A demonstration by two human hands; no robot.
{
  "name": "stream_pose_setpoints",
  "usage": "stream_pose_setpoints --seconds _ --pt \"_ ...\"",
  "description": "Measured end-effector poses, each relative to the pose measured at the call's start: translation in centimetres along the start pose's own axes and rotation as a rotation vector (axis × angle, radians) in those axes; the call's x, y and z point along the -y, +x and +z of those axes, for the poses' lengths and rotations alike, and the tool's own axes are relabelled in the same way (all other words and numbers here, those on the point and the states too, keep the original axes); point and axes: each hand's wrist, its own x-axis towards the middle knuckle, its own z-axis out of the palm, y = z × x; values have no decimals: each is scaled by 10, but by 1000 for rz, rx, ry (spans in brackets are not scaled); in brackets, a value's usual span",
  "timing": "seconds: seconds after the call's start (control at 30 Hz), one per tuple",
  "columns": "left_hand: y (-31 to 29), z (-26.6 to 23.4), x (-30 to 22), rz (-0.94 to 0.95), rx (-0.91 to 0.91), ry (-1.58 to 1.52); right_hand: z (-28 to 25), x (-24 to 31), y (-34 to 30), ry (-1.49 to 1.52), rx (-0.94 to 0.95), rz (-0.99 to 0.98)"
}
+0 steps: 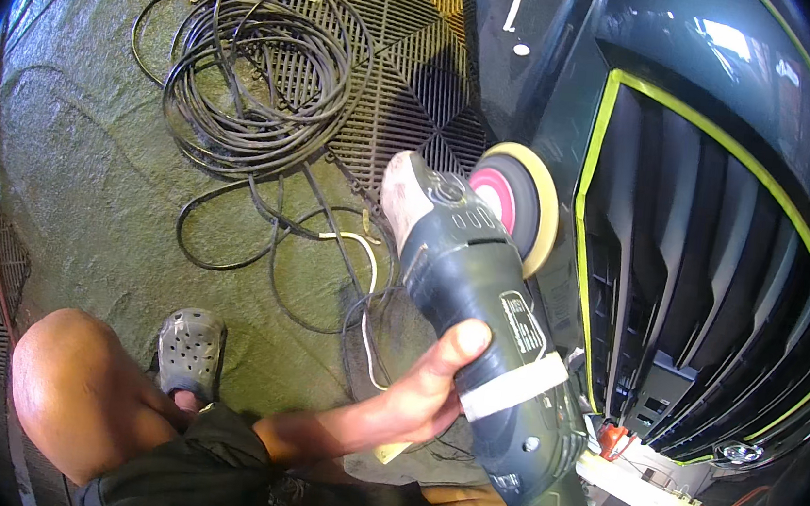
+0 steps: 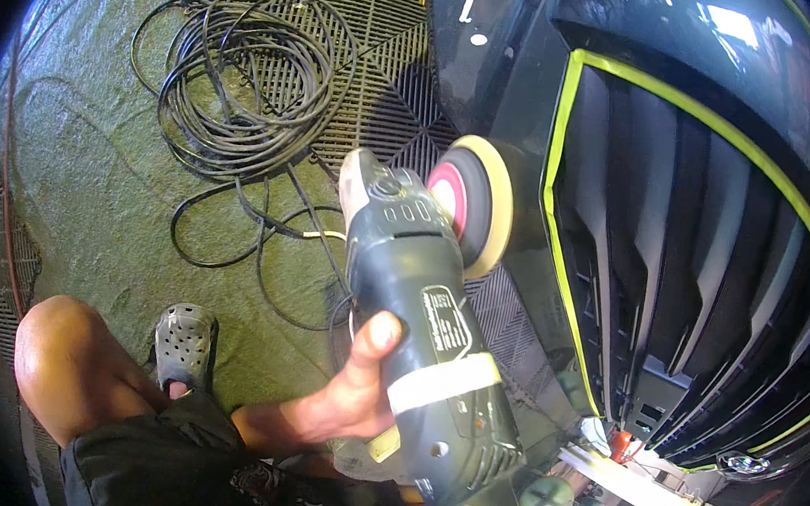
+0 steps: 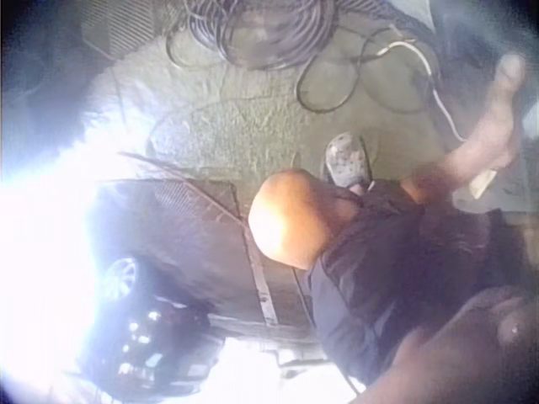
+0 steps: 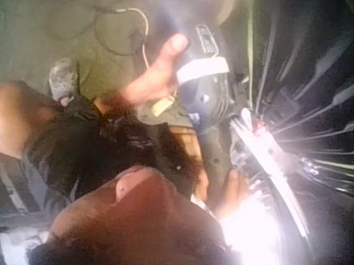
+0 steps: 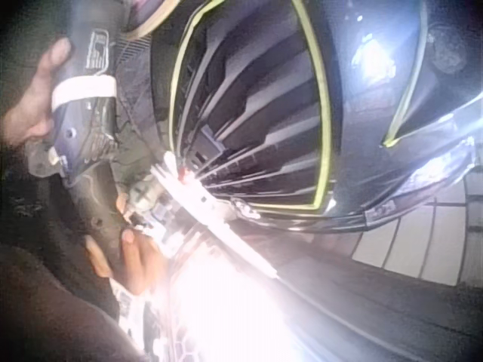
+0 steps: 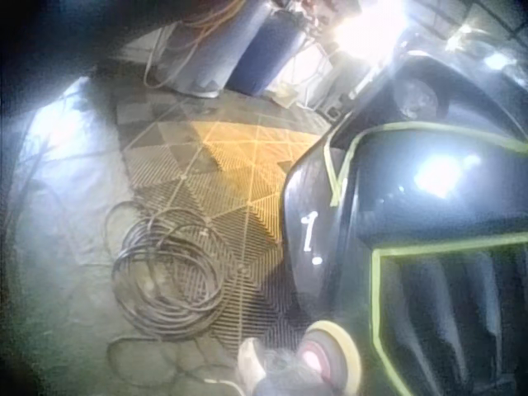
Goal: The person uses a rotary polisher to buff the front bumper of a dark-colored car. They move the tool along the lower edge and around the grille area, which is outlined with yellow tape.
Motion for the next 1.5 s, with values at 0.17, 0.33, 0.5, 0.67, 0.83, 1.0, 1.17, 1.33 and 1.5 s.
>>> stream_pose_setpoints --seconds 0.17,0.33,0.5,0.67,0.83,1.0,1.17,1.33,1.5 --pt "-1 28 -16 -40 38 -18 18 -6 1 -243 -310 -275" --pt "12 54 -47 -29 29 89 18 3 31 -138 -118 -157" --pt "18 80 -67 28 29 91 14 15 59 -106 -64 -121" --pt "28 97 -82 62 83 107 5 17 60 -111 -45 -116" --pt "8 105 -88 0 20 122 -14 7 48 -116 -63 -86" --pt "-4 81 -68 356 -78 -79 -12 9 57 220 323 459" --pt "18 2 -98 586 -274 354 158 19 116 328 474 505" --pt "46 -36 -96 616 -319 673 269 32 154 950 235 617" --pt "56 -54 -84 487 -223 760 315 48 122 896 -30 717"
